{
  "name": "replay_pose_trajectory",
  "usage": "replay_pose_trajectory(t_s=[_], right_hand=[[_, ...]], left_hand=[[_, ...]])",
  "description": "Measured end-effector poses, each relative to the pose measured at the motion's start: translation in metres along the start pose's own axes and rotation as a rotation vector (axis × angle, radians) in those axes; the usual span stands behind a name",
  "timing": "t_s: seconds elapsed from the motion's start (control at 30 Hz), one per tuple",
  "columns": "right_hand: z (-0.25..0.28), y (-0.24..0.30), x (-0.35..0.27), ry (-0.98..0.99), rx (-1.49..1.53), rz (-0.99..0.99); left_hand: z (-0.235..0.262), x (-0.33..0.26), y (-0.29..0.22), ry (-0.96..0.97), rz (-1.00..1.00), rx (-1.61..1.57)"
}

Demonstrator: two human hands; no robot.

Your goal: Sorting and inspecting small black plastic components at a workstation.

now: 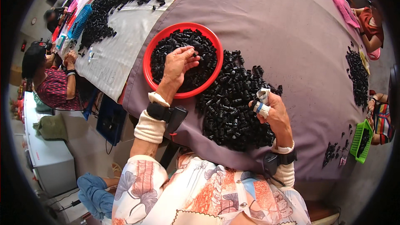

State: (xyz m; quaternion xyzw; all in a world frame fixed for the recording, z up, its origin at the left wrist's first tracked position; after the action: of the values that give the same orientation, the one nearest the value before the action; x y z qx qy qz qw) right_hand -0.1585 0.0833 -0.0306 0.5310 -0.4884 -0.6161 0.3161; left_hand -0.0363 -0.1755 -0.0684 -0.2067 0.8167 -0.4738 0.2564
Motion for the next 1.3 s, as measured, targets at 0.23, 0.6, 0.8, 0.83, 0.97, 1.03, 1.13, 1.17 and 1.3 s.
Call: replay_pose_trajectory(t_s=[0.23,0.6,0.8,0.83,0.97,1.03,1.13,1.17,1.3], right_hand=[[0.002,-0.005,-0.001,0.012,-0.014,-0.006],[-0.055,0.014,-0.003,0.306,-0.173,0.101],[-0.134,0.007,-0.013,0.637,-0.441,0.268],[-0.145,0.006,-0.016,0.652,-0.394,0.344],[-0.184,0.005,-0.019,0.792,-0.449,0.355],[-0.206,0.009,-0.025,0.86,-0.507,0.384],[-0.222,0.007,-0.025,0.884,-0.55,0.354],[-0.225,0.002,-0.025,0.881,-0.579,0.34],[-0.232,-0.016,-0.024,0.914,-0.702,0.294]], left_hand=[[-0.001,-0.014,-0.03,-0.032,-0.016,0.212],[0.12,-0.092,-0.064,-0.455,-0.175,0.221],[0.155,-0.106,-0.024,-0.505,-0.021,0.197],[0.149,-0.101,-0.013,-0.427,0.036,0.157],[0.137,-0.099,-0.007,-0.346,0.111,0.239],[0.148,-0.095,-0.005,-0.316,0.137,0.223],[0.131,-0.089,-0.012,-0.323,0.182,0.24],[0.13,-0.089,-0.012,-0.333,0.191,0.244],[0.134,-0.092,-0.012,-0.339,0.16,0.197]])
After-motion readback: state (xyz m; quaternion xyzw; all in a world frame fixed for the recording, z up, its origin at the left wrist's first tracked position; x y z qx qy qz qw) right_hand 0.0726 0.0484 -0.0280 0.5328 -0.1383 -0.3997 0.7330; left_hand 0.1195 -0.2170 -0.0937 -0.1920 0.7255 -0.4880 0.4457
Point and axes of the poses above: each hand's wrist, its own x-axis towards the middle knuckle, its own z-axis out of the back of the hand, y = z × x, the point moved 9 cm from there along x, towards the middle knuckle, and after that the axes turned 14 degrees about y, right-handed, at the moved point
